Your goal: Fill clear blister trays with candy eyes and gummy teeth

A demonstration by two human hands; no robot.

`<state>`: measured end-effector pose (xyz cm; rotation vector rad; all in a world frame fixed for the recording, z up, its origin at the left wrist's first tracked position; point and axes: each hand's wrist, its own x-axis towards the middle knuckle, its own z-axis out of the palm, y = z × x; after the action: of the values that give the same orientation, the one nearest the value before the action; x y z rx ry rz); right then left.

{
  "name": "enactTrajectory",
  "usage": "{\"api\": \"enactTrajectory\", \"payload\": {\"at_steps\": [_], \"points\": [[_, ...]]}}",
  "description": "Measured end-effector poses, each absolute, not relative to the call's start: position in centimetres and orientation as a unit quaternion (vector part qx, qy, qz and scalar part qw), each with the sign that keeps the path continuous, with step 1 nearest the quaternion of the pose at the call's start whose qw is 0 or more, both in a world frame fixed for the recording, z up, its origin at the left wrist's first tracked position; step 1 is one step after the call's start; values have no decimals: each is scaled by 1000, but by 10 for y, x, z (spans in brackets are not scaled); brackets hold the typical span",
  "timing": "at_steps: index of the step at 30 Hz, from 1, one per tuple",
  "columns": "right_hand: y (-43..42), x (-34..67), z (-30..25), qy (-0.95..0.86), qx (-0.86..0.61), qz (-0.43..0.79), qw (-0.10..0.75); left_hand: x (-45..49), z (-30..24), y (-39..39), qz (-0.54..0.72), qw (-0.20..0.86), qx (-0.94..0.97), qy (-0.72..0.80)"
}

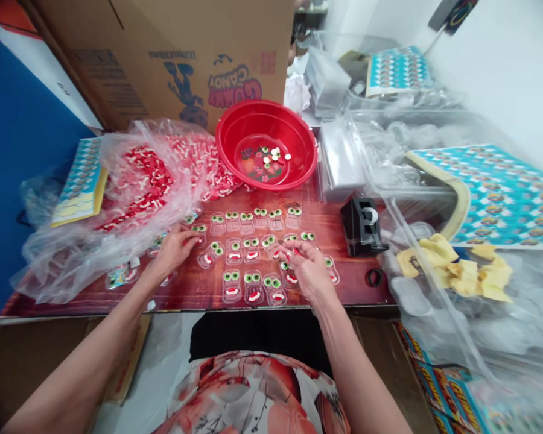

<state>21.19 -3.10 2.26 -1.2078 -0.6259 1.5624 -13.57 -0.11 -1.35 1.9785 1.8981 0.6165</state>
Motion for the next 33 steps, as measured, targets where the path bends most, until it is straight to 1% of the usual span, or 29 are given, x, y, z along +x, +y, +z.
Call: {"api": "enactTrajectory", "payload": {"at_steps": [4, 6, 7, 8, 9, 12, 13, 14, 15, 16, 18, 22, 24, 29, 33], "points": [[-28, 215, 21, -275, -528, 601, 533, -135, -10, -5, 242, 152, 677, 678], [-27, 213, 21, -271, -526, 596, 543, -126, -1, -9, 284, 146, 647, 692], [-26, 210, 22, -272, -520, 598, 546, -118, 5, -13, 309, 164, 627, 696], [-27, 205, 23, -277, -511, 602, 548, -107, 12, -18, 335, 202, 602, 696], [-28, 198, 24, -286, -501, 605, 549, -94, 18, -24, 357, 270, 577, 683], [-38, 165, 27, -345, -488, 595, 537, -46, 32, -47, 363, 557, 462, 586], [-43, 153, 27, -378, -493, 578, 529, -30, 34, -55, 360, 628, 419, 548], [-48, 141, 27, -420, -501, 550, 519, -17, 34, -61, 362, 670, 385, 522], [-53, 131, 27, -466, -512, 512, 509, -7, 34, -67, 376, 690, 354, 508], [-57, 122, 26, -514, -515, 471, 498, -1, 33, -71, 395, 697, 326, 502], [-63, 112, 25, -586, -502, 430, 469, 4, 32, -74, 429, 698, 283, 499], [-61, 119, 25, -628, -496, 444, 402, -7, 36, -69, 437, 703, 266, 494], [-52, 132, 25, -627, -511, 440, 389, -14, 37, -63, 433, 687, 288, 508], [-6, 182, 16, -616, -575, 393, 368, -20, 30, -37, 419, 608, 380, 558], [34, 214, 5, -601, -633, 302, 385, -7, 21, 3, 387, 550, 475, 568]]}}
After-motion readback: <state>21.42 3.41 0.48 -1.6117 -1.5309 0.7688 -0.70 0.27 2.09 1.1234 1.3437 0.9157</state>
